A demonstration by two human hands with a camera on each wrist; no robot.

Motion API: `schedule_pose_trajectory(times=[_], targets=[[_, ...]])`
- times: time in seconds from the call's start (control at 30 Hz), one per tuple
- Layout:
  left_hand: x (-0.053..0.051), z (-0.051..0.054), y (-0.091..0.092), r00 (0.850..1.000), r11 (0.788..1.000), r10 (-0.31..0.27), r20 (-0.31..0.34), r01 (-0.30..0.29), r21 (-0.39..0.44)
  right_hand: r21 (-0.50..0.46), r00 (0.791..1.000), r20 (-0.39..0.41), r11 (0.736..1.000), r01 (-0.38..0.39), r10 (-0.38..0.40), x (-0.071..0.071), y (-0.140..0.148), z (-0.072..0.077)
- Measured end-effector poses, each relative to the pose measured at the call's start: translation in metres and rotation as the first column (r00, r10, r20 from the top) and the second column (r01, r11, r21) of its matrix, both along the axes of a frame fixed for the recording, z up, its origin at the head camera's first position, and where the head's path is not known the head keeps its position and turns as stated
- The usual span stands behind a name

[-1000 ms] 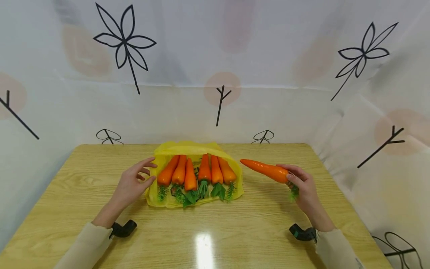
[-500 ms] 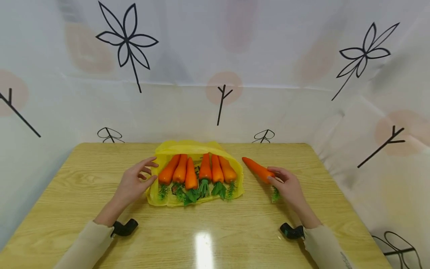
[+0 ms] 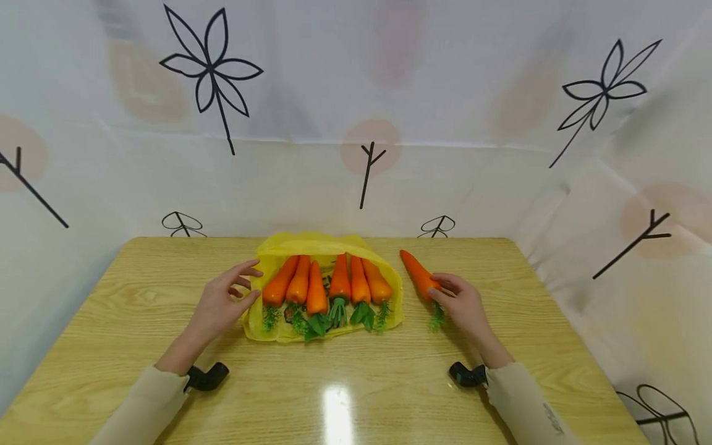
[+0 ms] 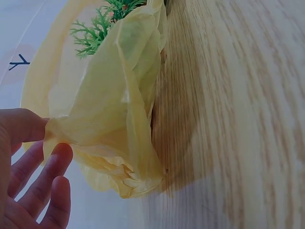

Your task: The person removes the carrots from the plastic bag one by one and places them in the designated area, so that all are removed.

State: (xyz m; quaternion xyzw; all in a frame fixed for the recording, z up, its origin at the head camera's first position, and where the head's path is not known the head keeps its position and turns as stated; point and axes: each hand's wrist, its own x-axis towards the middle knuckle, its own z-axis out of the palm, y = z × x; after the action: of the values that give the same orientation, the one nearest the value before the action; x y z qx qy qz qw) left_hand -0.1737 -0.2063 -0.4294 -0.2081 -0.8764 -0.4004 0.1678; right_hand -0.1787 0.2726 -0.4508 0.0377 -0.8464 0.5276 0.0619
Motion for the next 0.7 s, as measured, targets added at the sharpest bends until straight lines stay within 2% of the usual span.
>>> schedule_pose_trajectory(times=[0.27, 0.47, 0.7], targets=[[0.0001, 0.0022, 0.0012, 1.0, 1.0, -0.003, 0.004, 0.003, -0.005, -0.02, 1.0, 0.015, 1.0, -0.011, 0.011, -0.0028, -0.0093, -0.0001], [-0.001, 0.0008, 0.0005, 1.0, 1.0, 0.009, 0.016, -0.009, -0.01, 0.0, 0.999, 0.034, 1.0, -0.007, 0.007, -0.005, -0.0113, -0.002], [0.0, -0.0005, 0.0003, 1.0, 1.0, 0.003, 0.002, -0.003, -0.001, 0.022, 1.0, 0.03, 1.0, 0.003, -0.003, -0.0058, -0.0114, -0.0017]])
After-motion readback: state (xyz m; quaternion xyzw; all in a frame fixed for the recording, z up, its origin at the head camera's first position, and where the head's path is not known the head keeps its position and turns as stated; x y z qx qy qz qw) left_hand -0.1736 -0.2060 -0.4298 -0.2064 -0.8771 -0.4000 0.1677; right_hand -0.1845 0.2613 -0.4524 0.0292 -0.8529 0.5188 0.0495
